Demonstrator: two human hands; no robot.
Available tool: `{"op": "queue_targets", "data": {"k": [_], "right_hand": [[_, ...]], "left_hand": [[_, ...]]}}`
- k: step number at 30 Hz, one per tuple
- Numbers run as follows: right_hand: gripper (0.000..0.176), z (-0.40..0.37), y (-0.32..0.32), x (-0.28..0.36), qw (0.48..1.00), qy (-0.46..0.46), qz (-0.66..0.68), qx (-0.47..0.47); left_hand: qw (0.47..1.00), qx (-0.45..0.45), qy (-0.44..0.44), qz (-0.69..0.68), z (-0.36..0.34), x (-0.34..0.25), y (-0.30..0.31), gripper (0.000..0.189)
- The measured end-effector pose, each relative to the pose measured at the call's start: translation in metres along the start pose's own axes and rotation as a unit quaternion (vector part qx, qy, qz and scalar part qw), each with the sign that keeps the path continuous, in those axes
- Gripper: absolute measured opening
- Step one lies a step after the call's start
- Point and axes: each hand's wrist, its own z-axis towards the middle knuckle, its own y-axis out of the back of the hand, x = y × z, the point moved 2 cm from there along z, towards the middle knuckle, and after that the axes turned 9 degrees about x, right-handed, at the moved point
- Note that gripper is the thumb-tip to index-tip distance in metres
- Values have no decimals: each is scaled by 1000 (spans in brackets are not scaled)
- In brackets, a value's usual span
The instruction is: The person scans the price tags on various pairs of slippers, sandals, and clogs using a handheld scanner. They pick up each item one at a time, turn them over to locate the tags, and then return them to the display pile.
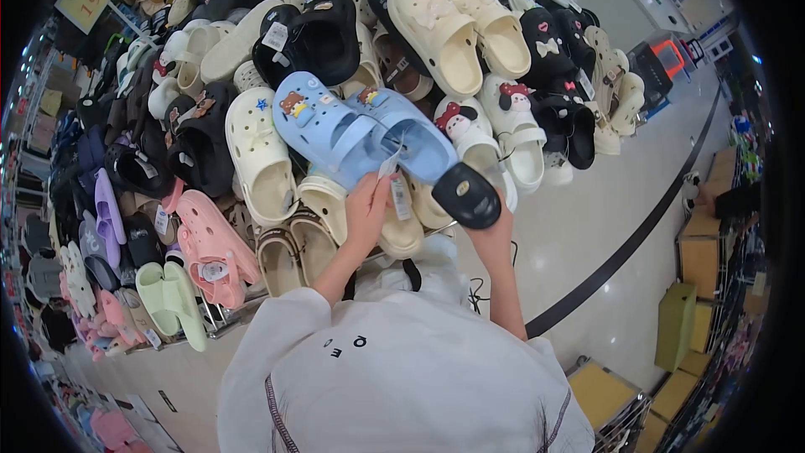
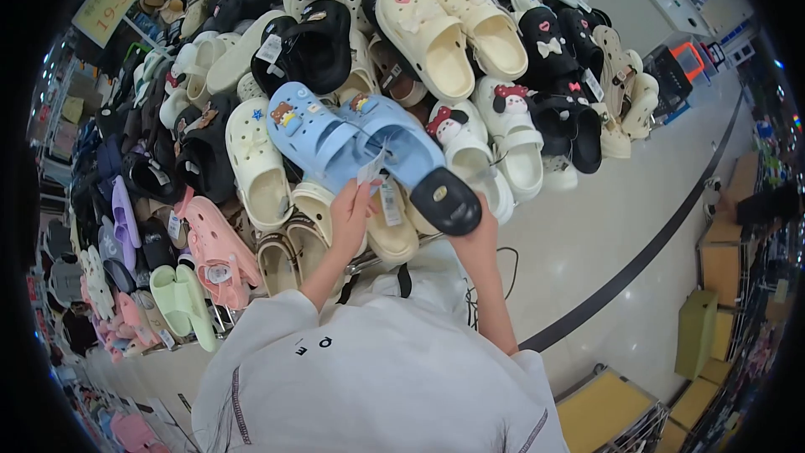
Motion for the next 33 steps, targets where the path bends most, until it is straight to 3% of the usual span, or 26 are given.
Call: {"op": "queue_targets", "data": {"k": [4, 6, 10, 12, 14, 16, 17, 19, 20, 23, 26, 28, 29, 32, 33], "right_hand": [[42, -21, 46, -35, 1000, -28, 3, 13], [41, -28, 69, -54, 997, -67, -13, 37], [40, -27, 104, -77, 994, -94, -20, 47], [40, -21, 117, -89, 993, -105, -21, 58], [40, -10, 127, -92, 992, -96, -28, 77], [39, 3, 134, -89, 993, -58, -18, 99], [39, 9, 137, -88, 992, -54, -17, 109], [38, 20, 142, -88, 988, -32, -10, 152], [38, 24, 144, -90, 987, -27, -8, 159], [39, 33, 148, -96, 983, -18, -26, 182], [39, 34, 149, -98, 982, -20, -19, 186], [40, 32, 151, -101, 984, -14, -5, 179], [42, 30, 151, -107, 985, -34, -6, 170], [43, 24, 155, -117, 986, -60, -27, 153], [44, 22, 156, -116, 987, -59, -27, 150]], "left_hand": [[995, -77, -21, 66, -2, -8, -23, 20], [978, -131, -79, 143, -1, -11, -35, 19], [937, -150, -161, 273, 11, -16, -64, 26], [943, -80, -126, 299, 20, -23, -83, 26], [935, -100, -113, 320, 23, -32, -91, 22], [927, -208, -108, 293, 22, -24, -85, 21], [924, -217, -104, 297, 22, -23, -79, 21], [893, -330, 49, 303, 23, -18, -59, 29], [889, -337, 50, 305, 26, -22, -54, 29], [893, -351, 110, 260, 36, -28, -41, 40], [852, -357, 119, 363, 54, -16, -23, 48], [839, -267, 214, 424, 69, -9, -11, 64], [842, -287, 165, 427, 76, -10, -9, 64], [840, -303, 188, 408, 93, 5, -3, 60], [867, -291, 190, 356, 94, 6, -1, 57]]}}
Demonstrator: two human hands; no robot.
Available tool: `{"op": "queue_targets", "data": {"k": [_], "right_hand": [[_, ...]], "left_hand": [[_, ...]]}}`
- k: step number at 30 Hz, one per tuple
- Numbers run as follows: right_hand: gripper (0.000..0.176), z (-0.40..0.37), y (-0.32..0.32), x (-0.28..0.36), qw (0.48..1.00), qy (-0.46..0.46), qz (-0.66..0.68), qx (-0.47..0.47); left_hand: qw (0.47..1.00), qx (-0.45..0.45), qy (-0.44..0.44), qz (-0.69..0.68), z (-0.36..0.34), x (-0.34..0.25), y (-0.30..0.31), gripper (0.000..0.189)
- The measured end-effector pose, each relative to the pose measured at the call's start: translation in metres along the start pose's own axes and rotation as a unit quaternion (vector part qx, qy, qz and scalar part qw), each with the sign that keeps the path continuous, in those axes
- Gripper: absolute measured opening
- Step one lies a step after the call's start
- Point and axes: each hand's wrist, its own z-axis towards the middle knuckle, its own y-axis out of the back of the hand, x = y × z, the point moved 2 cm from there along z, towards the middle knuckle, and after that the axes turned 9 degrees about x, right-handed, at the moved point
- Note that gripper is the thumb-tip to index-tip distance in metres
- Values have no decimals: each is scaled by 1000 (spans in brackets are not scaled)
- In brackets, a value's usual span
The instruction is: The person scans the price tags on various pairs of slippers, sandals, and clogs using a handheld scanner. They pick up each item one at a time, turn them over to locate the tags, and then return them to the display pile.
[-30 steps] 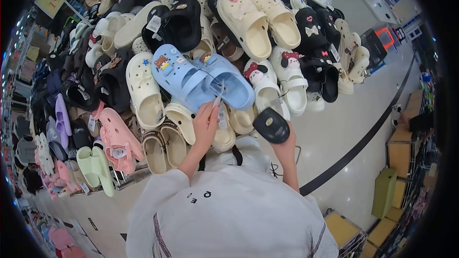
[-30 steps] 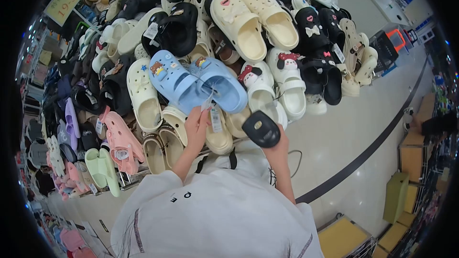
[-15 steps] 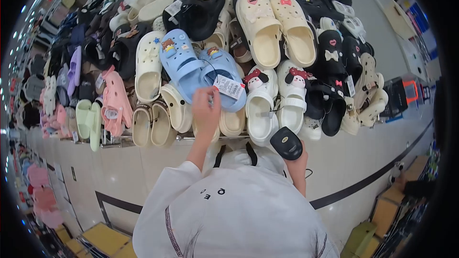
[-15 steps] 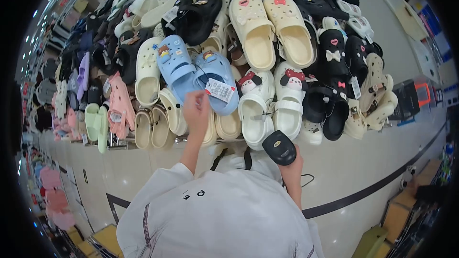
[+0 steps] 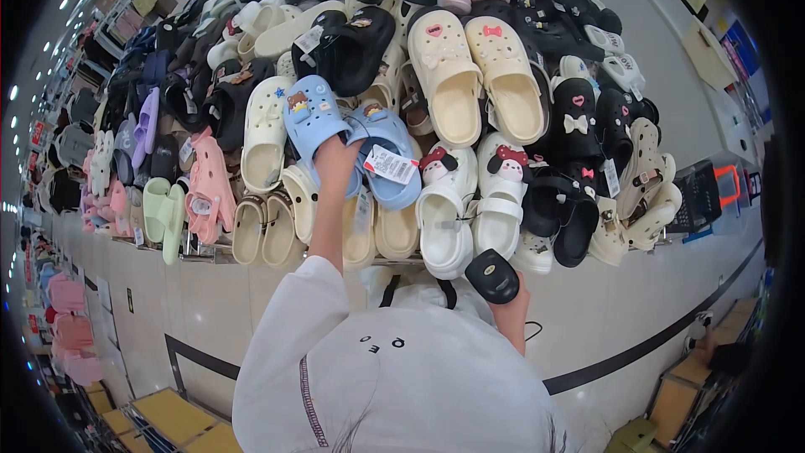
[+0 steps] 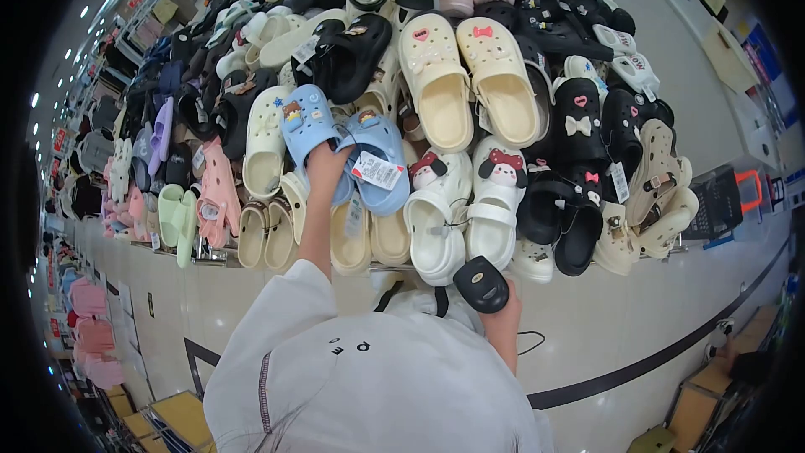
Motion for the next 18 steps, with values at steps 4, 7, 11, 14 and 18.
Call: {"op": "queue_targets", "data": {"k": [4, 7, 11, 14, 18], "right_hand": [[40, -3, 5, 1, 1000, -9, 26, -10], [41, -1, 11, -2, 1000, -8, 19, 4], [43, 9, 19, -3, 999, 24, 9, 22], [43, 18, 23, -2, 999, 24, 3, 32], [39, 29, 19, -1, 998, 40, -4, 40]], "left_hand": [[998, 43, -11, 46, 7, 2, -1, 50], [998, -3, -21, 54, -2, -9, -2, 44], [994, -40, -98, 39, -15, -8, 6, 35], [992, -41, -119, 25, -38, -5, 20, 29], [951, -192, -240, 38, -59, -12, 24, 28]]}}
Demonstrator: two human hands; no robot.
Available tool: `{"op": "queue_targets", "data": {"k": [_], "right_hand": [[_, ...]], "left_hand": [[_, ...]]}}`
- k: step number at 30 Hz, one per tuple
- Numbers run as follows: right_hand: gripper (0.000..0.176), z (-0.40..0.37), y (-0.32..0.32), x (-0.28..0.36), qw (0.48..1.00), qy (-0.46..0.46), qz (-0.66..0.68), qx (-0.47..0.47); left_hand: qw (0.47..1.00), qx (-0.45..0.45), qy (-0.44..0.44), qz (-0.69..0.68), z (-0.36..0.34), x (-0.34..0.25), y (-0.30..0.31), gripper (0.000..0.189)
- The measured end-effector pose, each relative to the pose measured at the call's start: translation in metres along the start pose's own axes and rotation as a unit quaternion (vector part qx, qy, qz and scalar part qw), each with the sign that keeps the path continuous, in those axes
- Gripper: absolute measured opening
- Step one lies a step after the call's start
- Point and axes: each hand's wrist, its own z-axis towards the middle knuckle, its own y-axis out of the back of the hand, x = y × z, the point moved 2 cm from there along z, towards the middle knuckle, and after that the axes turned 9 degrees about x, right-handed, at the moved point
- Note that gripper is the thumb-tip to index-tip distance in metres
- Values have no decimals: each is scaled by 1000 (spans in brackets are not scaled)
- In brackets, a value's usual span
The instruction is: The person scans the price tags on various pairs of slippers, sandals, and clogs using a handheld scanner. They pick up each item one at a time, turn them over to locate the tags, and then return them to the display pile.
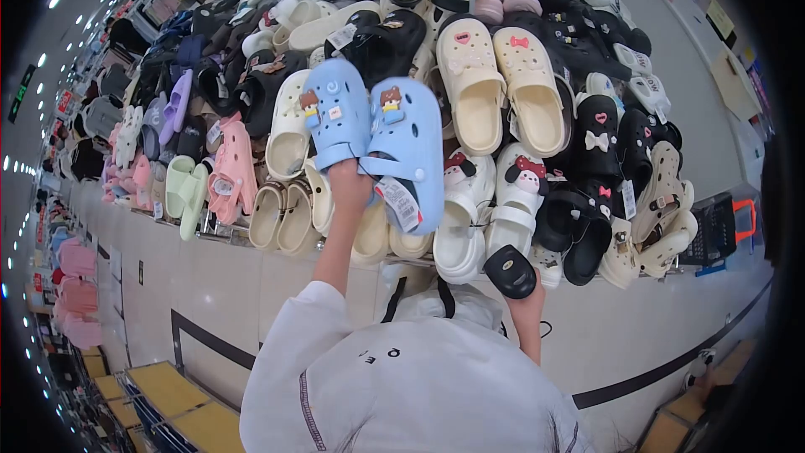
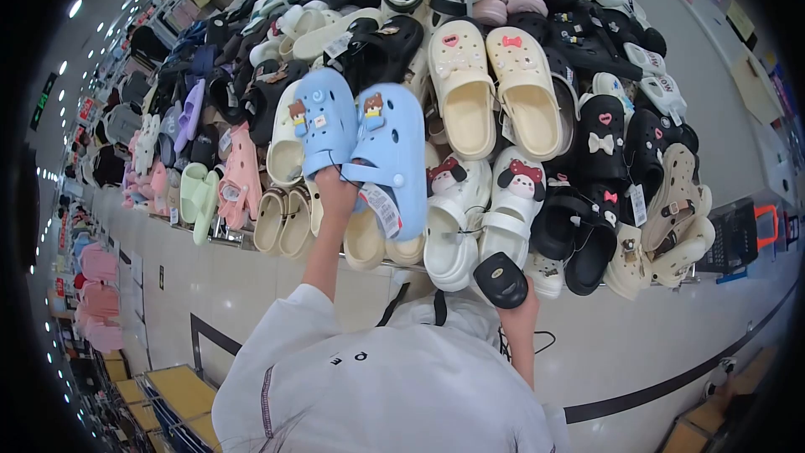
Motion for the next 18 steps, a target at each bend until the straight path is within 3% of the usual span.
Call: {"op": "queue_targets", "data": {"k": [4, 6, 9, 14, 16, 18], "right_hand": [[40, 3, -2, 9, 999, 25, 20, 4], [41, -1, -4, 8, 999, 22, 29, 0], [42, -10, -4, 4, 999, 19, 31, -18], [42, -31, -3, -12, 998, -11, 26, -62], [41, -36, 0, -13, 996, -50, 38, -66], [41, -37, 2, -12, 996, -50, 34, -72]], "left_hand": [[994, -39, -31, 92, 19, 4, -18, 27], [976, 141, 111, 127, 35, 7, -30, 26], [973, 109, 121, 162, 43, 13, -47, 23], [965, 158, 161, 135, 35, 23, -49, 27], [986, 119, 118, 2, 30, 20, -43, 31], [987, 85, 127, -43, 13, 1, -25, 30]]}}
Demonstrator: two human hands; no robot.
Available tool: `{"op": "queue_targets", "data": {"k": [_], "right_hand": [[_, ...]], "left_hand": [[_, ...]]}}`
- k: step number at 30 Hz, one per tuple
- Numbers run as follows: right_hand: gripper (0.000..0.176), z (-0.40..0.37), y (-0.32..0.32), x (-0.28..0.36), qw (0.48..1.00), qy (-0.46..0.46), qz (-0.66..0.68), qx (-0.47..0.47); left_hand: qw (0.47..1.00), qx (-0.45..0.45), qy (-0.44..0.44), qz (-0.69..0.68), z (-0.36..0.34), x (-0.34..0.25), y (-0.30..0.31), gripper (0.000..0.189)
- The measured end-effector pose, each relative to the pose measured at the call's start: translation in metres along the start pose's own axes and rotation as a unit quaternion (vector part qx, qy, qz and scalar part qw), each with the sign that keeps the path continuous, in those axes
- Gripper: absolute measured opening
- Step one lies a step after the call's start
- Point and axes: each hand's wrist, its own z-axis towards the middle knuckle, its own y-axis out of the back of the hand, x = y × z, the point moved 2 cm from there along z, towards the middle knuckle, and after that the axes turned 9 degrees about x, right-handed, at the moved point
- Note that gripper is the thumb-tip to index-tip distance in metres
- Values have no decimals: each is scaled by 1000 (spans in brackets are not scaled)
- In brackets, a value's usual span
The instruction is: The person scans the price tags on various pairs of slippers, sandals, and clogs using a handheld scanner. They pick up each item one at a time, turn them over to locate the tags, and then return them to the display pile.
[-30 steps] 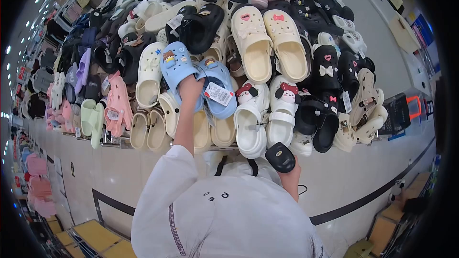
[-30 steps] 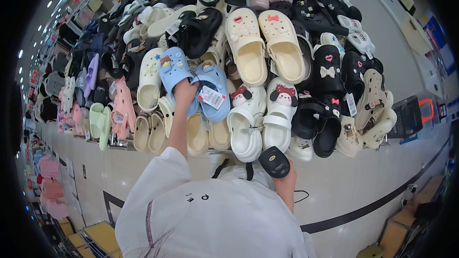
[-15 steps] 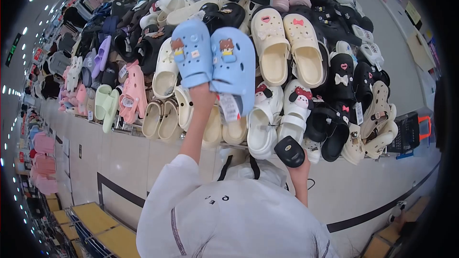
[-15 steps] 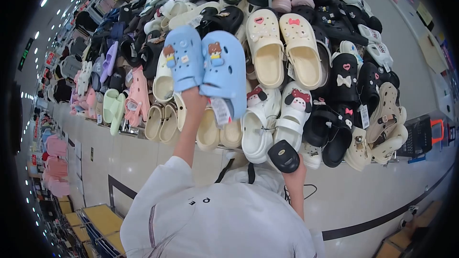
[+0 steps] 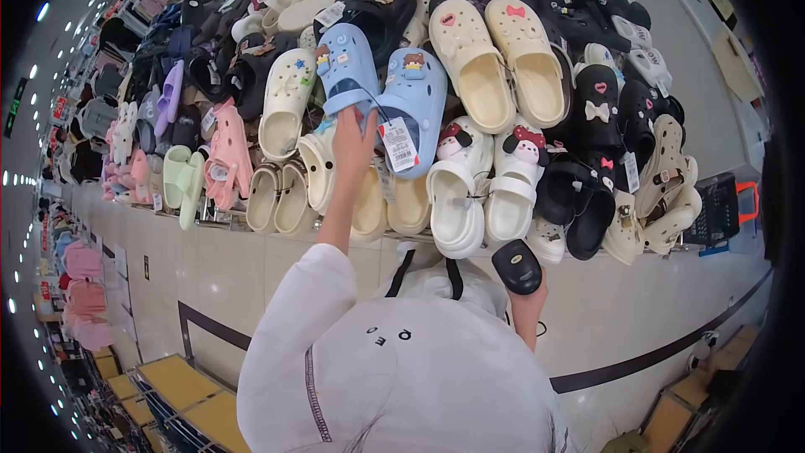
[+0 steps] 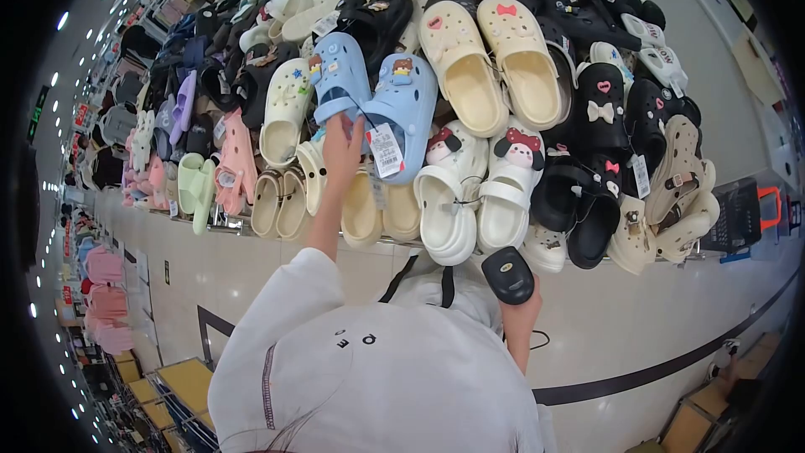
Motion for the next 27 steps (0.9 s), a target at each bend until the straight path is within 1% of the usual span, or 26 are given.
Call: {"op": "queue_targets", "data": {"k": [1, 3, 5, 6, 8, 9, 11, 12, 13, 15, 16, 18, 19, 21, 23, 25, 27], "right_hand": [[41, -1, 0, 0, 1000, 0, -3, -5], [41, 2, -1, 1, 1000, 3, -9, 3], [41, 6, -6, 7, 1000, 7, -14, 13], [41, 8, -9, 12, 999, 20, -14, 26], [42, 13, -16, 16, 998, 49, 0, 49], [42, 14, -19, 17, 997, 49, 0, 54], [43, 16, -29, 24, 991, 72, -2, 110], [44, 16, -34, 29, 990, 72, -3, 122], [44, 15, -37, 36, 990, 72, -2, 123], [45, 12, -45, 47, 984, 42, -12, 172], [45, 11, -49, 49, 983, 29, 5, 181], [44, 10, -55, 55, 981, 24, 18, 192], [43, 10, -58, 59, 978, 21, 32, 206], [42, 14, -64, 67, 977, 25, 28, 208], [43, 20, -74, 77, 972, 24, -17, 231], [42, 27, -90, 88, 972, 29, 7, 233], [41, 35, -105, 96, 976, 27, -41, 213]], "left_hand": [[998, -28, 3, -49, -17, -7, 7, 30], [993, -57, 13, -106, -56, 6, -2, 29], [992, -24, 77, -101, -93, 9, -4, 31], [992, -25, 81, -98, -105, 12, -7, 31], [956, 22, 173, -235, -124, 22, -16, 35], [956, 19, 175, -233, -128, 25, -19, 35], [935, 115, 207, -265, -131, 28, -25, 32], [932, 176, 213, -234, -128, 27, -24, 33], [933, 176, 213, -232, -127, 31, -26, 33], [855, 193, 295, -381, -125, 39, -32, 31], [855, 196, 294, -380, -122, 38, -31, 31], [762, 228, 354, -491, -120, 35, -30, 29], [761, 231, 353, -492, -120, 35, -30, 29], [729, 235, 337, -548, -122, 34, -29, 27], [731, 243, 332, -544, -123, 36, -29, 28], [734, 249, 329, -539, -126, 38, -26, 28], [742, 266, 323, -523, -127, 37, -24, 29]]}}
